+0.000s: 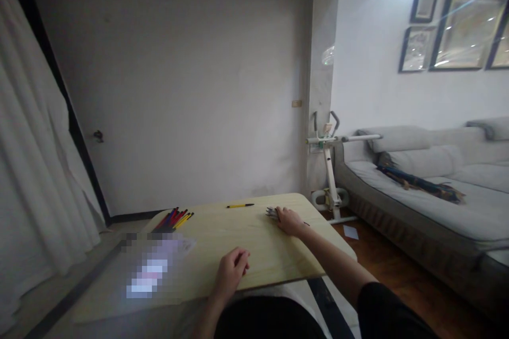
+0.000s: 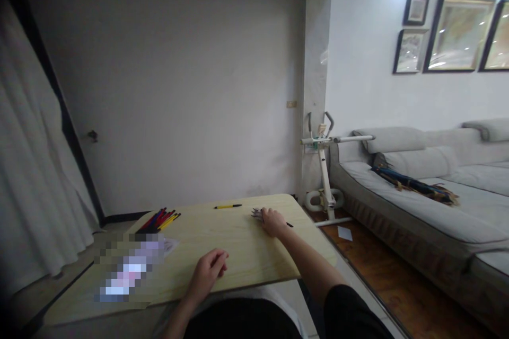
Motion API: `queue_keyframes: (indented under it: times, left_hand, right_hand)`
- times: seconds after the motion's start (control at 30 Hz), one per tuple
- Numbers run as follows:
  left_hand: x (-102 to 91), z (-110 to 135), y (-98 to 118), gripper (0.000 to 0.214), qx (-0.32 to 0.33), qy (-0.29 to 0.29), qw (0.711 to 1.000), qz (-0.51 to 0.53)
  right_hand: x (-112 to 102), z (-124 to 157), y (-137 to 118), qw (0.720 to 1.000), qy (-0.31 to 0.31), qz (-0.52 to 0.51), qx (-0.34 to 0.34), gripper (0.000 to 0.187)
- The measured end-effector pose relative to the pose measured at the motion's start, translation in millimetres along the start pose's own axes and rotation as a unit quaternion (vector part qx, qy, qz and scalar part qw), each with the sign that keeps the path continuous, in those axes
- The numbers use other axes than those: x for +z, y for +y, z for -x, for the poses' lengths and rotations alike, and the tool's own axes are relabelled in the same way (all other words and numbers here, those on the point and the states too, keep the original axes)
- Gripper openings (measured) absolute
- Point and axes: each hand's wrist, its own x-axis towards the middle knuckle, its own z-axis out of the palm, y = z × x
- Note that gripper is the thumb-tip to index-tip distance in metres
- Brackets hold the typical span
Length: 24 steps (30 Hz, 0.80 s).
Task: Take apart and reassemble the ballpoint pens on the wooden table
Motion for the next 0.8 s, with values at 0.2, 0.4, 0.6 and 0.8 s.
queue_keyframes:
  times: [0.2,0.4,0.6,0.8]
  left_hand:
    - [0.2,-1,-3,0.035,0.005,-0.008,1.000,0.002]
    - [-0.5,-1,-2,0.035,0.005,-0.009,1.000,0.004]
    - [-1.0,-2,-1,0.035,-0.018,0.002,0.999,0.051]
    - [-0.8,-14,-1,0.031,-0.062,0.067,0.967,0.236]
  right_hand:
    - [-3,-9,-10,0.998,-0.031,-0.020,-0.044,0.041]
    - [-3,-15,-34,0.993,-0.071,-0.054,-0.076,0.044]
    - [-3,-16,-56,0.984,-0.090,-0.125,-0.087,0.047]
    - [-15,-16,-68,0.957,-0.097,-0.255,-0.097,0.039]
